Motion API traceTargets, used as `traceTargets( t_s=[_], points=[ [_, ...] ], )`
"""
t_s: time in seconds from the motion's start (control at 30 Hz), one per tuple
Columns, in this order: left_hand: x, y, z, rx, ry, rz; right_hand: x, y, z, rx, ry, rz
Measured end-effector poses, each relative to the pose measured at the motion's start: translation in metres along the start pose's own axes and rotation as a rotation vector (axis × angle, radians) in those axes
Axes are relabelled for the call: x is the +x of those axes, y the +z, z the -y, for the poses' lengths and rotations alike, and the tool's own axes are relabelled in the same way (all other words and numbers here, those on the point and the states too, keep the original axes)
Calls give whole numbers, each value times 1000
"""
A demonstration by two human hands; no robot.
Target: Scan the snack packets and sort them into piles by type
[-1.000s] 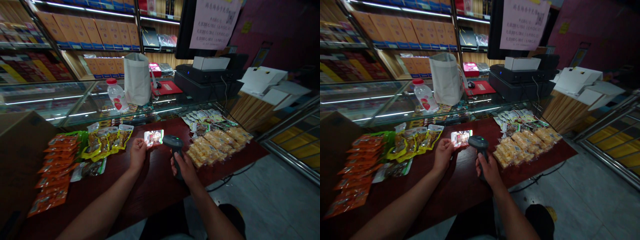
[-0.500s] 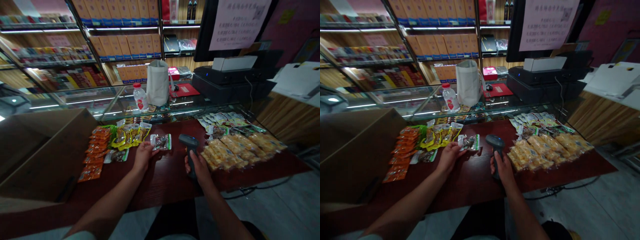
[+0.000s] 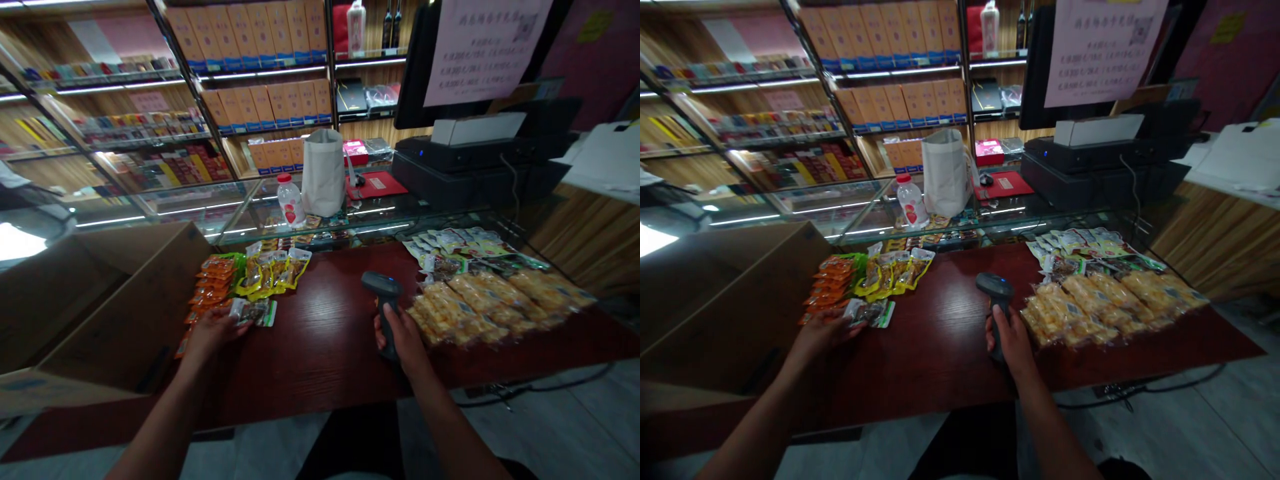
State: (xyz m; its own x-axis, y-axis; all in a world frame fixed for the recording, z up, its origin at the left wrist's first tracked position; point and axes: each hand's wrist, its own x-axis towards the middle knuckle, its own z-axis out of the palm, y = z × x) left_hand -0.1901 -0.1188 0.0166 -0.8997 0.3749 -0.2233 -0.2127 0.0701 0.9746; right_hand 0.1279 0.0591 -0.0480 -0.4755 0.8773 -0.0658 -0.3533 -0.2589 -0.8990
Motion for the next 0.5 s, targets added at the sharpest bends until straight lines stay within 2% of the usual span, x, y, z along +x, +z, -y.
traceTargets(
  t_s=[0.1,0.17,0.37,0.43,0.5],
  points=[
    [2,6,3,134,0,-3,0,1,0,-8,-10,-12],
    [0,8,4,290,96,-4,0,1,0,-18,-14,-17],
    [-25,11,9,1209,554,-17,0,-1,1,-32,-16,-11],
    [-32,15,10,1400,590,0,0,-1,1,-29,-16,-1],
    [-35,18,10,1491,568,18,0,-2,0,-24,-19,4]
  ],
)
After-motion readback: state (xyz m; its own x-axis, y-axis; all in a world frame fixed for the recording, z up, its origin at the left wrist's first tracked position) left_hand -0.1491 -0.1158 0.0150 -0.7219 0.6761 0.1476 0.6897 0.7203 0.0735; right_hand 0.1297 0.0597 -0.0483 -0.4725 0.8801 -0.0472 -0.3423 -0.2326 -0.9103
